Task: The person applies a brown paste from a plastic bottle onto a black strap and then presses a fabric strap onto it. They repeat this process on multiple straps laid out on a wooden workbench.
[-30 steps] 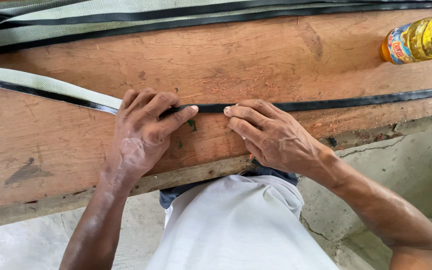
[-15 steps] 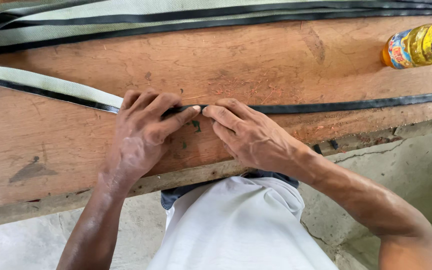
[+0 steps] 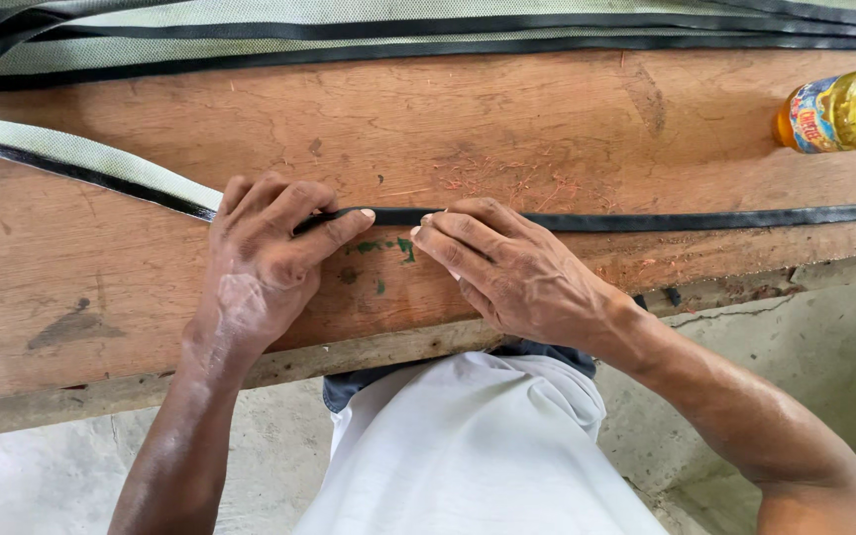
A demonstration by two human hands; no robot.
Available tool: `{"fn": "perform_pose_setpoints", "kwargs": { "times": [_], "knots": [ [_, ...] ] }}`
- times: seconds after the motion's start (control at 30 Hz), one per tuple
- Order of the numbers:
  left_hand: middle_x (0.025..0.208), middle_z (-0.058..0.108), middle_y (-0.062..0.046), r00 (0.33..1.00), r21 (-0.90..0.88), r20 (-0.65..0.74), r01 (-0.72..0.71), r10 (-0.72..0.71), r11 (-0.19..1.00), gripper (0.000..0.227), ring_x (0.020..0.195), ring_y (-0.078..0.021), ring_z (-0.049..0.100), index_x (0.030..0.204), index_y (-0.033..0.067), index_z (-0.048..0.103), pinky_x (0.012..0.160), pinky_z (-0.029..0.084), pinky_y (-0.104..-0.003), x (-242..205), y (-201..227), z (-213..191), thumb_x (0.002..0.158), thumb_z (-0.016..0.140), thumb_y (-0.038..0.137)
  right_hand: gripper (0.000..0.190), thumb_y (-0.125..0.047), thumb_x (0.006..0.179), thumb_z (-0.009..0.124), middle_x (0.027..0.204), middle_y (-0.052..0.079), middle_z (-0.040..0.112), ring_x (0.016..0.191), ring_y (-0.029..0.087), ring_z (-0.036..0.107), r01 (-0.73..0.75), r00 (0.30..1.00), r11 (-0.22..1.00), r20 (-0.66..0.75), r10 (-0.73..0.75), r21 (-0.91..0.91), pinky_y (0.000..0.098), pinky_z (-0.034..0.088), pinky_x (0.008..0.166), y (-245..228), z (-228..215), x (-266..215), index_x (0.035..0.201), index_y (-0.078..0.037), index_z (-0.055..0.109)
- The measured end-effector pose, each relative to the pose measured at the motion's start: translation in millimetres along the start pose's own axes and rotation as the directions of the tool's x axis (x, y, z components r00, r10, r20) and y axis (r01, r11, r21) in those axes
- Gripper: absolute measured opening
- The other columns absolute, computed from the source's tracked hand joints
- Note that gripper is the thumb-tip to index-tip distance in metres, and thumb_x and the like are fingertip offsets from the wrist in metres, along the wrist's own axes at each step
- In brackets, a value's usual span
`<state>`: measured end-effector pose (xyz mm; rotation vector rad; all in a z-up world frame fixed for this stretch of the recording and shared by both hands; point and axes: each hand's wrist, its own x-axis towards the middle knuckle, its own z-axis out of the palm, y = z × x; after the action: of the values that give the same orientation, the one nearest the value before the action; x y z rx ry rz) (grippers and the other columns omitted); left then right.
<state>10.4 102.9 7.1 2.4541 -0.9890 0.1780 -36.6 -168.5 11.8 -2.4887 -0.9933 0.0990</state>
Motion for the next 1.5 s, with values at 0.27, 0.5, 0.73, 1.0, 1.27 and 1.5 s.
{"fn": "perform_pose_setpoints", "kwargs": {
  "times": [0.27,0.5,0.73,1.0,1.27,1.5],
  "knots": [
    [0.107,0.065,0.001,0.999,0.069,0.045,-0.006,0.003,0.998,0.035,0.102,-0.0189,0.059,0.114,0.0220,0.081,0.092,0.045,-0.038,-4.7,-0.4,4.2,0.084,0.075,0.004,0.052,-0.011,0.092,0.065,0.133,0.013,0.057,0.126,0.030,0.053,-0.018,1.000,1.000,-0.004,0.018,0.004,0.0415,0.051,0.106,-0.2,4.3,-1.2,0.141,-0.002,0.052],
    [0.108,0.066,0.003,0.998,0.099,0.053,0.016,-0.022,0.995,0.042,0.104,-0.0175,0.059,0.114,0.0230,0.081,0.094,0.046,-0.037,-6.2,2.4,3.9,0.082,0.072,-0.002,0.064,-0.032,0.099,0.062,0.116,0.010,0.048,0.110,0.027,0.046,-0.155,0.987,0.978,0.026,0.160,-0.136,0.0456,0.045,0.103,-15.1,29.8,11.2,0.155,-0.009,0.041],
    [0.099,0.065,0.001,0.999,0.050,0.015,0.051,-0.052,0.997,0.040,0.099,-0.0186,0.061,0.109,0.0253,0.082,0.088,0.045,-0.039,-2.2,3.6,0.6,0.083,0.073,-0.003,0.061,-0.022,0.099,0.061,0.127,0.009,0.048,0.115,0.025,0.046,-0.321,0.945,0.881,-0.052,0.323,-0.347,0.0450,0.046,0.100,-7.1,28.4,-36.2,0.156,-0.015,0.039],
    [0.104,0.069,-0.004,0.998,0.050,0.046,0.047,-0.050,0.998,0.044,0.100,-0.0203,0.063,0.114,0.0287,0.078,0.091,0.049,-0.038,11.9,24.8,16.7,0.089,0.066,-0.005,0.035,-0.013,0.110,0.070,0.131,0.007,0.062,0.122,0.025,0.055,-0.686,0.716,0.670,-0.429,0.550,-0.284,0.0416,0.046,0.112,48.4,-12.1,-185.8,0.145,-0.009,0.069],
    [0.115,0.070,-0.007,0.997,-0.281,0.006,-0.067,0.072,0.957,0.044,0.107,-0.0221,0.065,0.123,0.0123,0.072,0.093,0.053,-0.039,77.3,107.2,97.7,0.088,0.063,-0.011,0.029,0.002,0.102,0.064,0.125,0.012,0.067,0.115,0.030,0.064,-0.782,0.587,0.568,-0.610,0.532,-0.256,0.0410,0.052,0.102,141.2,-47.4,-301.3,0.130,-0.003,0.070],
    [0.112,0.066,-0.010,0.991,-0.286,0.050,-0.104,0.123,0.952,0.042,0.107,-0.0267,0.062,0.120,0.0101,0.074,0.093,0.047,-0.042,96.1,125.7,97.8,0.082,0.066,-0.006,0.025,-0.013,0.117,0.046,0.117,0.016,0.068,0.112,0.026,0.066,-0.632,0.551,0.775,-0.707,0.444,-0.006,0.0362,0.057,0.095,108.3,-33.8,-232.3,0.120,0.000,0.067]
  ]
}}
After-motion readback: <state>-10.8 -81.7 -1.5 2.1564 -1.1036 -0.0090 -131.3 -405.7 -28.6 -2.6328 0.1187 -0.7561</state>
